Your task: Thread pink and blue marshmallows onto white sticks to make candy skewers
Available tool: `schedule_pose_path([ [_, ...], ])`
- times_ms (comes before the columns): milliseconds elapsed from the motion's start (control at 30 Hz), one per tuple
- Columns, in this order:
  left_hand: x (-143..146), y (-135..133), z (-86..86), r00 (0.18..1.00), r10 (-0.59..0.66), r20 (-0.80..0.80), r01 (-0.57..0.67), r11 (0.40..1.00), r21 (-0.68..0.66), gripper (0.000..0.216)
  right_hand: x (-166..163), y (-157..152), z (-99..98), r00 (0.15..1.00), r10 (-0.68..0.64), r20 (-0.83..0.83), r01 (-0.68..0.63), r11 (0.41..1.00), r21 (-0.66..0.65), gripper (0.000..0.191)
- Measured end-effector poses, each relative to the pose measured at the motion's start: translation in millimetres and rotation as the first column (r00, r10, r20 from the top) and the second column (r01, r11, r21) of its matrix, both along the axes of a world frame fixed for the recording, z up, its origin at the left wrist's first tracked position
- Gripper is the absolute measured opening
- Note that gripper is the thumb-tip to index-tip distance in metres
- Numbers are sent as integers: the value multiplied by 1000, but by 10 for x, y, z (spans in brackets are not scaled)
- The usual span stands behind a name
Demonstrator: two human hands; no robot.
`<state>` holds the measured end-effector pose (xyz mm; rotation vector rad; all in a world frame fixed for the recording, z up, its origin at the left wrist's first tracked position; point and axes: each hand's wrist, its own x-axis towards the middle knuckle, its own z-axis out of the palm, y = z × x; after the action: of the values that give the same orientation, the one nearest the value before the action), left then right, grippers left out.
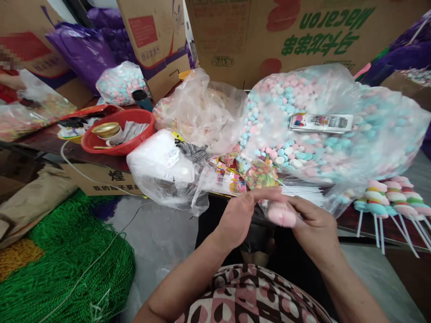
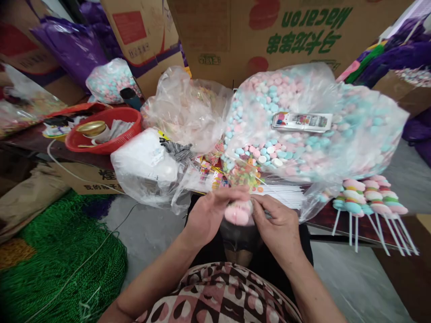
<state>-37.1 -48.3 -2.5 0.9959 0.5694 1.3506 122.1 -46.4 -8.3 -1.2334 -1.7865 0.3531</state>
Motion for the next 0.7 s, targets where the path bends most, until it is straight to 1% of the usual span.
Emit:
schedule_pose_path([
  [67,-44,-63,41,982,42,-183,-17,991,134,44,36,65,29,994,-75,78,66,991,118,17],
  [100,-59,-94,54,959,77,-271,-29,983,179,42,49,94,48,985,-120,124,97,979,181,17],
  [133,-68,-122,59,933,103,-346,-35,980,196,41,58,119,66,972,-166,167,123,962,242,16],
  [167,-68,-143,52,909,108,-403,-36,983,182,40,60,136,82,957,-205,203,140,945,296,15],
  [200,-60,-157,31,895,83,-438,-27,991,133,41,58,145,93,946,-230,230,145,931,336,15],
  [233,-45,-162,-4,893,25,-449,-4,999,48,45,49,146,100,938,-239,250,137,921,365,16],
  [267,-25,-157,-52,903,-58,-426,35,998,-61,51,35,138,102,936,-232,264,120,917,380,16],
  [300,-1,-144,-110,916,-149,-371,88,980,-176,59,15,121,98,939,-215,267,100,917,386,17],
  [333,25,-121,-173,927,-234,-292,152,948,-279,67,-11,97,91,946,-191,263,77,918,389,17],
  [367,49,-91,-233,933,-301,-196,219,909,-354,74,-42,65,81,954,-168,250,62,922,383,17],
  [400,69,-55,-285,935,-340,-96,277,874,-398,80,-78,28,68,963,-147,228,53,926,374,17],
  [433,82,-16,-321,938,-348,4,317,851,-418,83,-117,-12,53,972,-124,199,46,932,358,16],
  [467,86,25,-338,944,-315,101,327,841,-432,83,-157,-53,35,981,-96,170,34,941,336,15],
  [500,81,63,-334,950,-253,181,309,839,-449,80,-196,-89,15,988,-59,142,13,952,304,15],
  [567,39,120,-268,960,-85,267,210,849,-484,70,-257,-138,-29,995,16,94,-38,972,231,14],
  [633,-29,132,-161,970,48,238,70,884,-461,61,-284,-139,-74,996,62,62,-71,984,161,13],
  [667,-65,118,-109,978,85,191,1,912,-409,59,-284,-123,-91,997,66,46,-71,989,127,13],
  [700,-97,93,-67,987,94,128,-47,943,-330,58,-278,-99,-101,998,64,26,-66,994,88,14],
])
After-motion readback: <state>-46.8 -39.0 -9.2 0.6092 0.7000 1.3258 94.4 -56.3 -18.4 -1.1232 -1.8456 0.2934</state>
